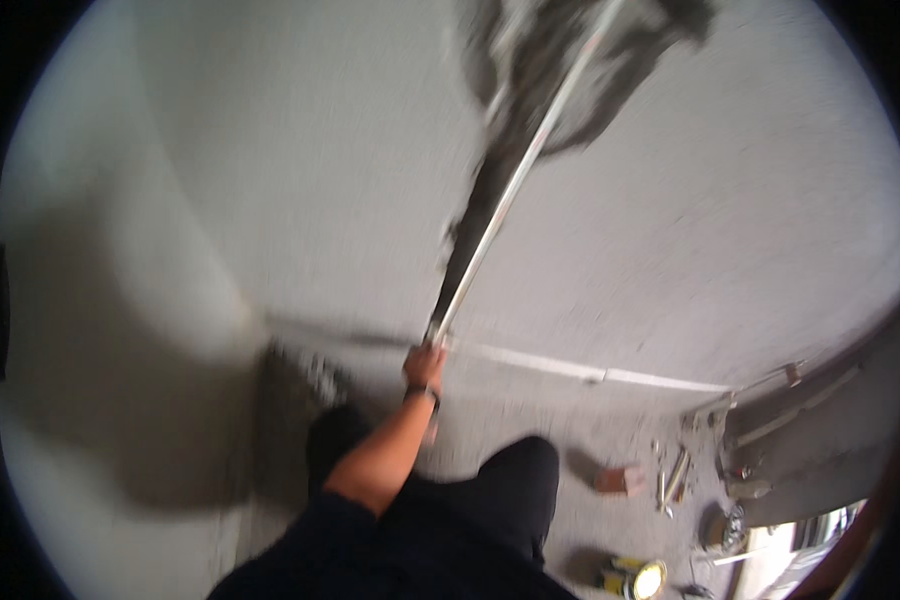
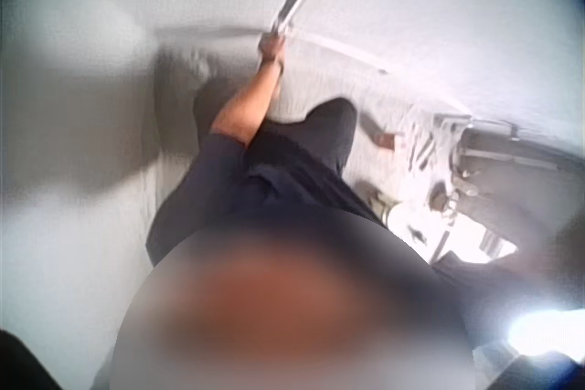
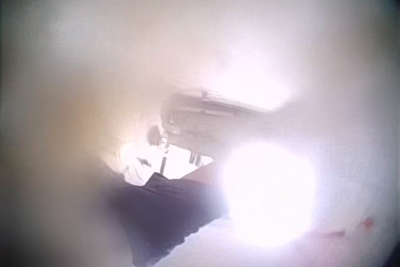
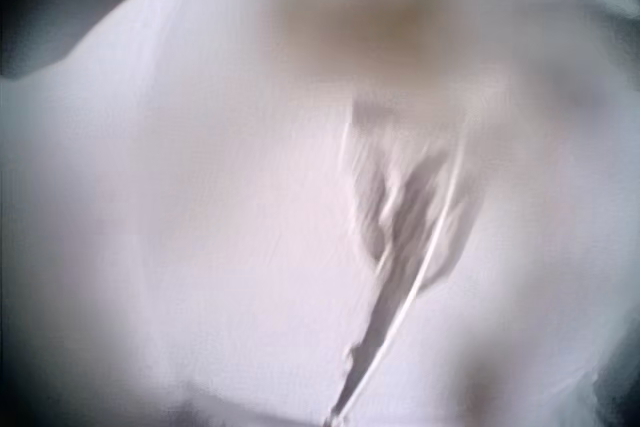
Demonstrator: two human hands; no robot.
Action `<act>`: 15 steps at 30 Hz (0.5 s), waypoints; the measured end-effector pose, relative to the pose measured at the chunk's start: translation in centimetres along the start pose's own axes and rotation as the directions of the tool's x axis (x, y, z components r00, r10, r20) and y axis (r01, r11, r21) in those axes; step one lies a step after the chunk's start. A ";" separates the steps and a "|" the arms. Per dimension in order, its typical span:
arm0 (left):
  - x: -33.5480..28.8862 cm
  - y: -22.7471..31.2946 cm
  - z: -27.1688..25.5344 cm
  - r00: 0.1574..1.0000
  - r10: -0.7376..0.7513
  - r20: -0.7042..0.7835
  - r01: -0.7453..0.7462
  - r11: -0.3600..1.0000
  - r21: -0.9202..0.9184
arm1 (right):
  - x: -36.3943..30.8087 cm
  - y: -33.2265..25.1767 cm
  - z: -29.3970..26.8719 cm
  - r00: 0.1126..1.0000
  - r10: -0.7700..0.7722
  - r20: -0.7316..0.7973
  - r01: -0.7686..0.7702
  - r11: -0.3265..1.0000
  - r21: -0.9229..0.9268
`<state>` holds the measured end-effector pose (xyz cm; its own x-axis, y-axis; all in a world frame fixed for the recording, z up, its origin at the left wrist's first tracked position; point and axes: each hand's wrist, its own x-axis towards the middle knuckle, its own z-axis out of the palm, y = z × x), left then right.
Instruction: The person measures and cuts white PVC pipes, then fits them into a pre-cut channel in a concrete wall. They use a tape measure, pipe cutter, and hammer to prepare and install the pipe segments.
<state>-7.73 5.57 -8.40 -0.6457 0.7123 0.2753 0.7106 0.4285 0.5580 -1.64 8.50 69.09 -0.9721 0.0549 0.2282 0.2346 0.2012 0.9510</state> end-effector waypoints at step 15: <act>1.1 1.1 -0.9 0.695 -0.546 0.469 0.477 -0.138 -0.868 | 1.6 3.5 -5.1 0.952 0.306 0.029 -0.305 0.952 -0.029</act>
<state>-7.90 6.34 -6.79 -0.7054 0.5216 -0.4800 -0.6485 -0.2014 0.7341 -2.42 4.35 73.85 -0.8532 0.1420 0.5020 0.5196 0.1466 0.8417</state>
